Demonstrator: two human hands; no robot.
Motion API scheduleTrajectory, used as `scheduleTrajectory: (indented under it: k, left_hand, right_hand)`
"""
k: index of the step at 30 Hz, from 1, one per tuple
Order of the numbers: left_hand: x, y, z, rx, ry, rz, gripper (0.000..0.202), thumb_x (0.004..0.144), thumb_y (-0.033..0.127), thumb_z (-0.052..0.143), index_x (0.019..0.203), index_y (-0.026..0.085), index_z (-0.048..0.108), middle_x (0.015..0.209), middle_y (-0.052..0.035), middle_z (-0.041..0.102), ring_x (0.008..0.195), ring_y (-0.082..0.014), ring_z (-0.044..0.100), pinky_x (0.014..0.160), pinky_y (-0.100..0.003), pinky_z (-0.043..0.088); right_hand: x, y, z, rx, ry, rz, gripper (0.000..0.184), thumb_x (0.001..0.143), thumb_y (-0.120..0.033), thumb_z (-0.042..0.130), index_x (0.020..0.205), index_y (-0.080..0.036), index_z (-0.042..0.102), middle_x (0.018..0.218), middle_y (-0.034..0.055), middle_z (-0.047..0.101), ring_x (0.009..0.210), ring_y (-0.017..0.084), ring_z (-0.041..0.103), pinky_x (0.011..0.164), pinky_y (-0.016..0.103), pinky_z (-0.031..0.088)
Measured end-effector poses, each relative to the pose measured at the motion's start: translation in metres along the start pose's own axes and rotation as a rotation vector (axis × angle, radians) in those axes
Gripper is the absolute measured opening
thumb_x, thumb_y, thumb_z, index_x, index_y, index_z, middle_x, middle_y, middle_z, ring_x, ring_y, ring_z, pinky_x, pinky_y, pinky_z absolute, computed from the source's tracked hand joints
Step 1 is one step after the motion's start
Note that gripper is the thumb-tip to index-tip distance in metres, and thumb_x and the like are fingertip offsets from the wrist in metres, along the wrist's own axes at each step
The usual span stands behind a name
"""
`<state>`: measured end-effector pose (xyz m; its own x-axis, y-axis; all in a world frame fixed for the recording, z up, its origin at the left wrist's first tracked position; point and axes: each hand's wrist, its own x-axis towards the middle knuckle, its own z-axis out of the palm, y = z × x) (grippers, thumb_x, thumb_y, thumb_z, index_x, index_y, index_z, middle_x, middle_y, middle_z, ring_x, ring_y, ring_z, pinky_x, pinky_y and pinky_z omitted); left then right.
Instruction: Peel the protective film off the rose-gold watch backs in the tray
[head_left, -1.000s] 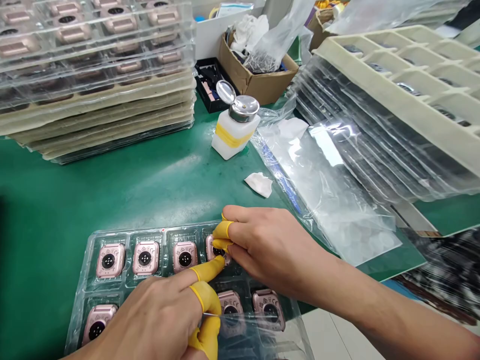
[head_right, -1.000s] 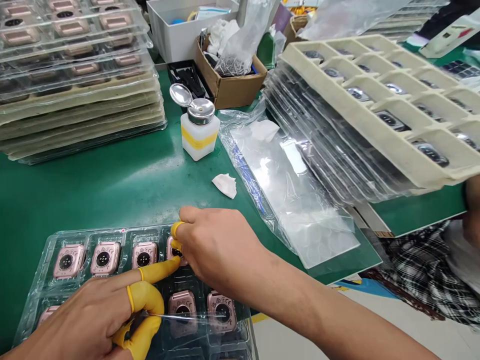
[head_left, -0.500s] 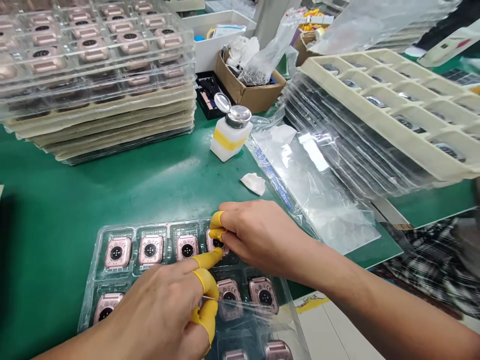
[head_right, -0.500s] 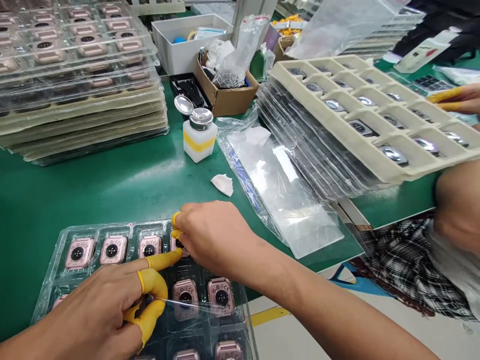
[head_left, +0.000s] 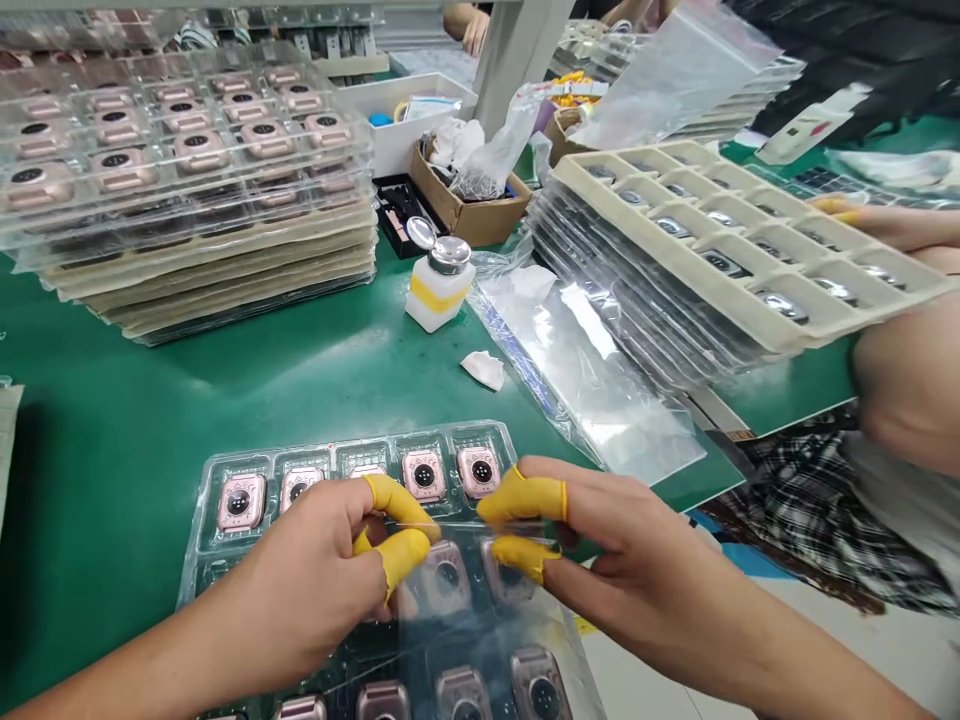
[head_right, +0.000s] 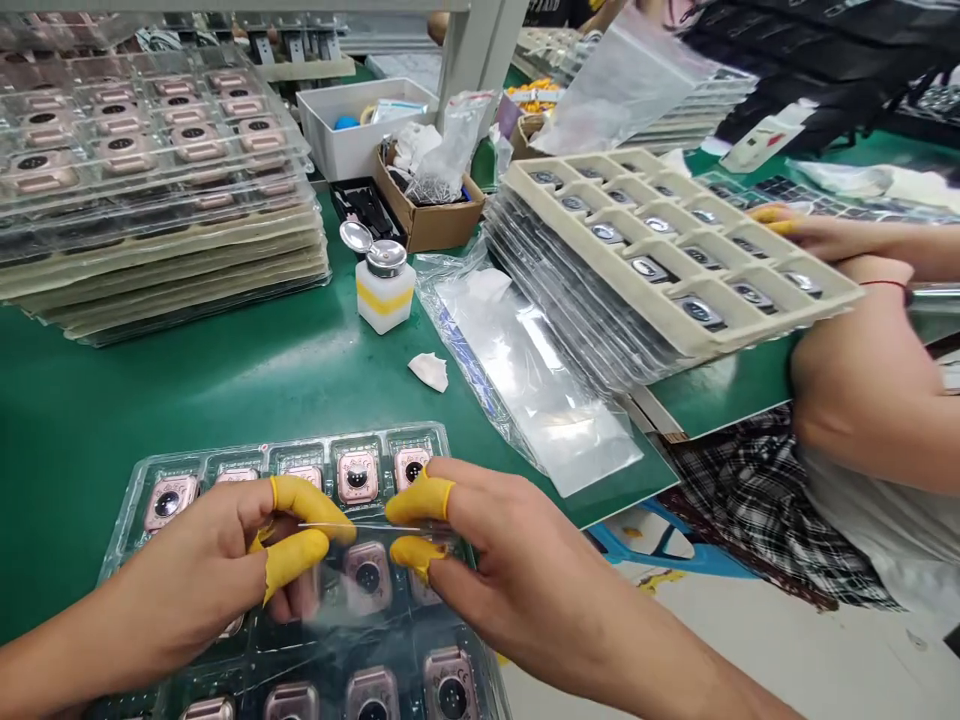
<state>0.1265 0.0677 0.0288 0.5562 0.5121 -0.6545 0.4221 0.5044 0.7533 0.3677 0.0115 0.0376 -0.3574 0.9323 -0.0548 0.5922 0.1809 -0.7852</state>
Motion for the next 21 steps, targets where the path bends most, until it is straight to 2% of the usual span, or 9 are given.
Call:
scheduleTrajectory:
  k: [2, 4, 8, 12, 16, 18, 21]
  left_hand:
    - [-0.001, 0.003, 0.003, -0.026, -0.017, 0.002, 0.025, 0.084, 0.041, 0.068, 0.093, 0.018, 0.066, 0.074, 0.0014, 0.067, 0.063, -0.0132, 0.063, 0.061, -0.026, 0.051]
    - [-0.001, 0.004, 0.005, -0.046, -0.023, 0.000, 0.022, 0.084, 0.038, 0.068, 0.091, 0.017, 0.065, 0.079, 0.0006, 0.069, 0.064, -0.0127, 0.065, 0.061, -0.025, 0.051]
    - [0.001, 0.002, 0.010, -0.030, -0.027, -0.018, 0.016, 0.084, 0.033, 0.069, 0.086, 0.018, 0.065, 0.072, 0.0023, 0.068, 0.064, -0.0129, 0.065, 0.060, -0.024, 0.050]
    - [0.007, 0.003, 0.017, 0.042, -0.047, -0.016, 0.011, 0.084, 0.029, 0.067, 0.082, 0.018, 0.066, 0.067, 0.0033, 0.064, 0.062, -0.0134, 0.061, 0.059, -0.025, 0.047]
    - [0.012, 0.008, 0.022, 0.072, -0.054, 0.007, 0.013, 0.086, 0.031, 0.066, 0.086, 0.018, 0.069, 0.067, 0.0034, 0.063, 0.060, -0.0125, 0.056, 0.058, -0.025, 0.045]
    - [0.014, 0.014, 0.022, 0.023, -0.076, -0.005, 0.016, 0.085, 0.034, 0.070, 0.087, 0.018, 0.070, 0.069, 0.0026, 0.065, 0.060, -0.0120, 0.058, 0.058, -0.024, 0.047]
    - [0.016, 0.024, 0.021, -0.130, -0.172, -0.071, 0.025, 0.080, 0.039, 0.078, 0.084, 0.017, 0.068, 0.067, 0.0012, 0.069, 0.058, -0.0113, 0.061, 0.058, -0.022, 0.049]
  right_hand:
    - [-0.009, 0.000, 0.003, -0.001, 0.029, 0.019, 0.016, 0.092, -0.010, 0.061, 0.097, -0.024, 0.067, 0.086, -0.0019, 0.068, 0.072, 0.012, 0.061, 0.062, 0.023, 0.046]
    - [-0.014, -0.001, 0.002, -0.016, 0.002, 0.063, 0.017, 0.091, -0.009, 0.062, 0.094, -0.025, 0.066, 0.083, -0.0032, 0.068, 0.070, 0.012, 0.061, 0.062, 0.023, 0.047]
    - [-0.015, -0.001, -0.001, -0.084, 0.008, 0.068, 0.019, 0.091, -0.013, 0.066, 0.104, -0.027, 0.067, 0.096, -0.0011, 0.071, 0.083, 0.015, 0.065, 0.072, 0.026, 0.050]
    - [-0.004, 0.001, 0.004, -0.069, 0.136, -0.109, 0.027, 0.089, -0.011, 0.065, 0.112, -0.024, 0.063, 0.095, 0.0018, 0.067, 0.088, 0.018, 0.061, 0.072, 0.028, 0.048]
    - [0.008, 0.001, 0.010, -0.090, 0.155, -0.281, 0.019, 0.087, -0.005, 0.059, 0.098, -0.021, 0.059, 0.084, 0.0019, 0.064, 0.077, 0.017, 0.054, 0.066, 0.030, 0.043]
    - [0.010, 0.001, 0.009, -0.124, 0.159, -0.341, 0.020, 0.087, -0.002, 0.056, 0.092, -0.022, 0.055, 0.079, 0.0015, 0.063, 0.073, 0.017, 0.052, 0.065, 0.031, 0.043]
    - [0.004, 0.002, 0.002, -0.137, 0.169, -0.407, 0.027, 0.084, 0.001, 0.054, 0.091, -0.025, 0.052, 0.077, 0.0008, 0.065, 0.071, 0.017, 0.054, 0.070, 0.032, 0.048]
